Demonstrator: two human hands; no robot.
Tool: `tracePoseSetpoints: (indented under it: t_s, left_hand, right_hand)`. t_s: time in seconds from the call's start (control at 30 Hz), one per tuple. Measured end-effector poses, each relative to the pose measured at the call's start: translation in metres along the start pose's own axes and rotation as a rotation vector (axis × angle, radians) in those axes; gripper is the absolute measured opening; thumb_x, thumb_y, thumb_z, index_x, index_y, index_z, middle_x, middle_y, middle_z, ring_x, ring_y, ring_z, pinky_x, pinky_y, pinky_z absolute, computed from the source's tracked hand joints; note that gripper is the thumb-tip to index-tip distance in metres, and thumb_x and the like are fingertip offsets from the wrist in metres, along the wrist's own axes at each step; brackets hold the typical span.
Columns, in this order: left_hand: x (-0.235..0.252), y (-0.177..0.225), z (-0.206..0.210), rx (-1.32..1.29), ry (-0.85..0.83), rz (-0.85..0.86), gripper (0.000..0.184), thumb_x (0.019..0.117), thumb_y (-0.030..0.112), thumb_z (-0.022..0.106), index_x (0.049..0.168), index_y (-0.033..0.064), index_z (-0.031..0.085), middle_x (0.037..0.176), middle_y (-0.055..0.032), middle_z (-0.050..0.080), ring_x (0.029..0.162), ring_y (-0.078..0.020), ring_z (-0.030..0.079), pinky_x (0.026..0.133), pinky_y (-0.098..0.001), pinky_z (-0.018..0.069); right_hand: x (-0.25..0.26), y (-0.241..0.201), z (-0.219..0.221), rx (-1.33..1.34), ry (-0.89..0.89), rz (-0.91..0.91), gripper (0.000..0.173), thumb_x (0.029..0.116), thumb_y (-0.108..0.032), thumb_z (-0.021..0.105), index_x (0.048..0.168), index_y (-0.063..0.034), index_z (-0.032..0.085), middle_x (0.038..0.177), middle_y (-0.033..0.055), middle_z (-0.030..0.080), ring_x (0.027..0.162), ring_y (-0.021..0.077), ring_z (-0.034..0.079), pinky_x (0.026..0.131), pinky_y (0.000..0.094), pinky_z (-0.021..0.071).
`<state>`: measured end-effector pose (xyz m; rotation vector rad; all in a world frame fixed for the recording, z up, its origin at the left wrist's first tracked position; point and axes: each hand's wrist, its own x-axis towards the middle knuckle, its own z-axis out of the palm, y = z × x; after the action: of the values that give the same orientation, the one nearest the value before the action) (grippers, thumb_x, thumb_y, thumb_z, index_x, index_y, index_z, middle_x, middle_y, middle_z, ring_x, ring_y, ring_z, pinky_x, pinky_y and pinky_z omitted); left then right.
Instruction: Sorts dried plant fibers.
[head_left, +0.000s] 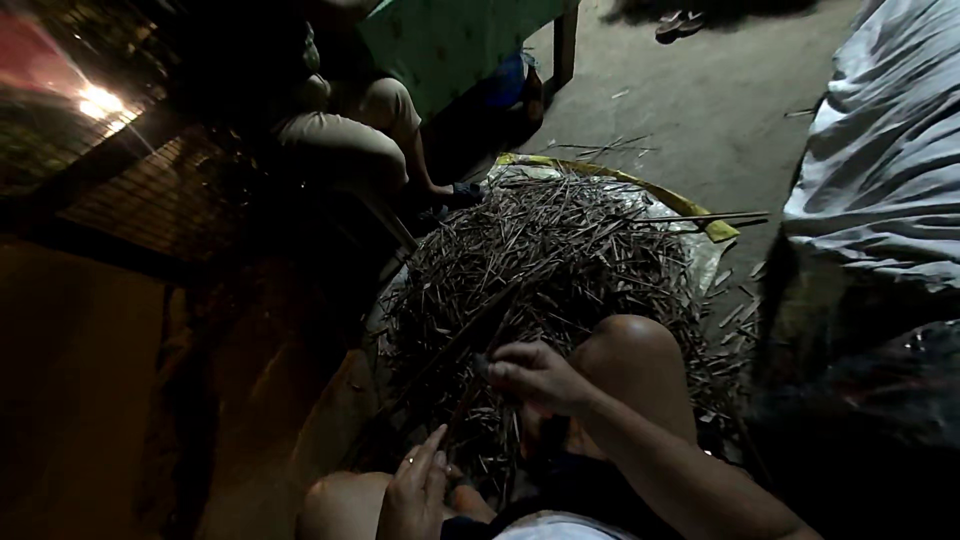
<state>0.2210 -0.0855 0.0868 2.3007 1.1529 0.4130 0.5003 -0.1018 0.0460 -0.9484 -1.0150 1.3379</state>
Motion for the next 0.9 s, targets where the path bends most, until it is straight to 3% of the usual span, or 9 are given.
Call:
tracePoseSetpoints:
  t_s: [0.07,0.1,0.13,0.2,0.37,0.6,0.7,0.8,0.9]
  left_hand:
    - [0.001,0.006,-0.004,-0.172,-0.055,-0.077,0.037,0.1056,0.019,0.046,0.131,0.0019,0.067,0.100,-0.0035,0.073,0.080,-0.0025,0.065,0.076,-0.0194,0.0555]
    - [0.001,0.008,-0.006,-0.286,-0.088,-0.136,0.035,0.1060,0.018,0.047,0.128,0.0010,0.068,0.090,0.0008,0.070,0.069,0.0004,0.060,0.064,-0.0162,0.0525]
    - [0.000,0.010,-0.009,-0.405,-0.129,-0.200,0.033,0.1066,0.017,0.047,0.126,0.0004,0.068,0.081,0.0035,0.067,0.060,0.0006,0.056,0.055,-0.0159,0.0489]
    - [-0.001,0.010,-0.013,-0.549,-0.195,-0.268,0.032,0.1068,0.017,0.046,0.123,0.0001,0.068,0.073,0.0053,0.063,0.054,-0.0015,0.052,0.049,-0.0176,0.0454]
    - [-0.005,0.007,-0.015,-0.655,-0.226,-0.283,0.032,0.1074,0.017,0.047,0.125,0.0018,0.068,0.072,0.0047,0.061,0.054,-0.0028,0.051,0.048,-0.0176,0.0442]
    - [-0.006,0.004,-0.017,-0.657,-0.240,-0.269,0.033,0.1071,0.017,0.047,0.128,0.0031,0.067,0.073,0.0045,0.061,0.056,-0.0030,0.052,0.050,-0.0186,0.0458]
    - [-0.006,0.008,-0.019,-0.593,-0.201,-0.305,0.032,0.1056,0.015,0.048,0.128,0.0034,0.068,0.075,0.0053,0.064,0.055,-0.0014,0.053,0.050,-0.0175,0.0464]
    - [-0.009,0.004,-0.019,-0.532,-0.182,-0.296,0.031,0.1046,0.013,0.050,0.128,0.0028,0.068,0.076,0.0051,0.066,0.054,-0.0009,0.052,0.050,-0.0182,0.0462]
    - [-0.012,-0.004,-0.018,-0.481,-0.167,-0.260,0.031,0.1044,0.014,0.053,0.130,0.0041,0.068,0.088,0.0034,0.072,0.058,-0.0005,0.055,0.053,-0.0180,0.0489]
  right_hand:
    - [-0.002,0.002,0.010,-0.075,-0.124,0.002,0.028,0.1052,-0.023,0.056,0.115,0.0001,0.068,0.085,0.0033,0.069,0.067,0.0078,0.064,0.063,0.0269,0.0568]
    - [-0.003,0.002,0.012,-0.109,-0.169,-0.010,0.029,0.1056,-0.023,0.056,0.117,0.0004,0.068,0.089,0.0035,0.070,0.071,0.0064,0.065,0.066,0.0255,0.0577]
    - [-0.004,0.003,0.012,-0.125,-0.188,-0.033,0.028,0.1058,-0.023,0.056,0.117,0.0004,0.068,0.091,0.0034,0.071,0.073,0.0055,0.066,0.068,0.0245,0.0581]
    - [-0.004,0.005,0.009,-0.124,-0.172,-0.085,0.026,0.1057,-0.020,0.056,0.117,0.0008,0.069,0.091,0.0035,0.071,0.074,0.0055,0.066,0.069,0.0245,0.0584]
    - [-0.003,0.009,0.000,-0.126,-0.142,-0.186,0.025,0.1052,-0.018,0.058,0.115,0.0003,0.070,0.090,0.0033,0.072,0.074,0.0054,0.066,0.068,0.0240,0.0586]
    - [0.002,0.006,-0.014,-0.121,-0.044,-0.169,0.025,0.1039,-0.016,0.059,0.118,0.0016,0.069,0.093,0.0030,0.074,0.074,0.0058,0.068,0.067,0.0255,0.0598]
    - [0.005,0.003,-0.019,-0.074,0.082,-0.134,0.027,0.1036,-0.015,0.058,0.121,0.0024,0.068,0.090,0.0029,0.072,0.069,0.0062,0.065,0.062,0.0251,0.0577]
    - [0.009,-0.003,-0.032,0.019,0.354,-0.078,0.028,0.1033,-0.014,0.056,0.123,0.0029,0.067,0.087,0.0057,0.071,0.066,0.0103,0.064,0.060,0.0282,0.0574]
    - [0.009,-0.009,-0.050,0.118,0.543,-0.090,0.029,0.1049,-0.015,0.054,0.127,0.0008,0.064,0.087,0.0083,0.069,0.068,0.0137,0.064,0.063,0.0294,0.0580]
